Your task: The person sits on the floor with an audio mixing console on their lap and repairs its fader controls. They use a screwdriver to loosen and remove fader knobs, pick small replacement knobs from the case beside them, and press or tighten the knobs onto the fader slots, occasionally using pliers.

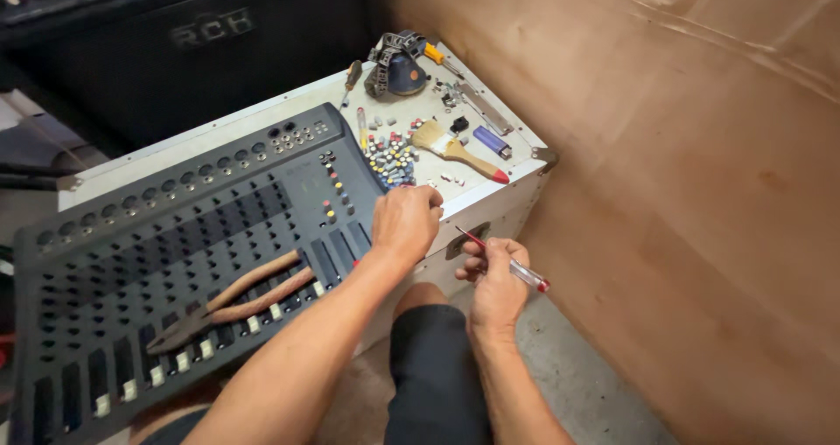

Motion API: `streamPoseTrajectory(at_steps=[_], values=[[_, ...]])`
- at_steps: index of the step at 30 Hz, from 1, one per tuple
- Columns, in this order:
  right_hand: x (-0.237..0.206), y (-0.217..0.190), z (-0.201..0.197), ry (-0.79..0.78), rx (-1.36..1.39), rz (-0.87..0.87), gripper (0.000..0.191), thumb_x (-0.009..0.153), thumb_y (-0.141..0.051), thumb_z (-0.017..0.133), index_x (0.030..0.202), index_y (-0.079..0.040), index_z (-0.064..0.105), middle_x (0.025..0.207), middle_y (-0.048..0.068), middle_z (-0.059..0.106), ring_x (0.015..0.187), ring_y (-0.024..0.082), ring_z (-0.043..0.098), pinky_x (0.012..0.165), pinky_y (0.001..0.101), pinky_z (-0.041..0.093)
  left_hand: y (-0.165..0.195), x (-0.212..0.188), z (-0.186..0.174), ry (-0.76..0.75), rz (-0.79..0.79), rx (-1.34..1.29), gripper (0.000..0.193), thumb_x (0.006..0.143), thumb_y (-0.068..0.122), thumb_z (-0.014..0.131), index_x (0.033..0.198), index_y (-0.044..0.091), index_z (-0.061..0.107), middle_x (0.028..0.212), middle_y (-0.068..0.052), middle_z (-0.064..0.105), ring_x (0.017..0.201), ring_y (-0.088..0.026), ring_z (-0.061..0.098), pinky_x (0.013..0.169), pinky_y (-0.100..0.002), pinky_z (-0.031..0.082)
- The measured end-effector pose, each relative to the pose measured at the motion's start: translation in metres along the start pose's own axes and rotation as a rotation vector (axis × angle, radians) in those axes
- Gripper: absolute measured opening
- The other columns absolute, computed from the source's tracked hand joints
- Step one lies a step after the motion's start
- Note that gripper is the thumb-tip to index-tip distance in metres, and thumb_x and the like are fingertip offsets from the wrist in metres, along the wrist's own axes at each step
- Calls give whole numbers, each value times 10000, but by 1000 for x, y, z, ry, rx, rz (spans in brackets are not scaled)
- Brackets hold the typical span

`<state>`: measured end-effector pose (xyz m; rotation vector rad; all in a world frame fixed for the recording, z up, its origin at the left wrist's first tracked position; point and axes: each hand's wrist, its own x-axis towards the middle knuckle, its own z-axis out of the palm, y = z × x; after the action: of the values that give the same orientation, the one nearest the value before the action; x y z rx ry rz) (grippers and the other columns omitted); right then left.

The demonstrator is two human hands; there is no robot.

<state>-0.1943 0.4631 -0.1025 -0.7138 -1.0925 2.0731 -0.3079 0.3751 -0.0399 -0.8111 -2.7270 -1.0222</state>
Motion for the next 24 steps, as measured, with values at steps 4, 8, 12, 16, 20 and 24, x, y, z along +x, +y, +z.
streamPoseTrajectory(at_steps=[4,8,12,16,20,24], values=[[29,3,2,21,-44,-5,166,1009,-197,562,1011,-32,548,835,107,702,621,113,573,536,295,532,0,37,26,-15,51,179,142,812,149,690,872,150,819,844,-157,758,866,-339,709,834,-482,487],[58,10,5,31,-81,29,167,995,-194,585,981,-29,562,814,109,695,614,112,572,525,297,533,-1,68,43,-50,104,364,148,810,119,680,829,171,817,872,-129,766,944,-319,678,872,-487,443],[81,21,1,18,-75,58,163,991,-203,577,981,-42,556,814,102,705,603,110,567,530,290,532,-12,89,56,-48,119,373,108,784,175,722,829,114,799,877,-130,763,956,-325,647,890,-492,411],[92,31,-6,32,-71,106,156,994,-206,572,986,-52,551,815,96,702,613,109,574,550,288,535,-17,104,64,-116,35,464,181,767,223,755,810,49,784,879,-150,758,980,-325,635,903,-480,396],[99,35,-9,33,-70,114,153,1000,-198,571,983,-47,557,820,94,701,618,114,570,557,294,536,-16,119,72,-156,9,518,155,799,196,740,778,51,791,876,-160,761,984,-326,644,912,-485,402],[100,35,-13,23,-83,94,156,1007,-197,559,979,-44,557,830,92,703,633,110,577,564,291,543,-14,124,77,-192,20,482,144,818,196,729,810,69,795,890,-162,764,966,-341,668,876,-490,436]])
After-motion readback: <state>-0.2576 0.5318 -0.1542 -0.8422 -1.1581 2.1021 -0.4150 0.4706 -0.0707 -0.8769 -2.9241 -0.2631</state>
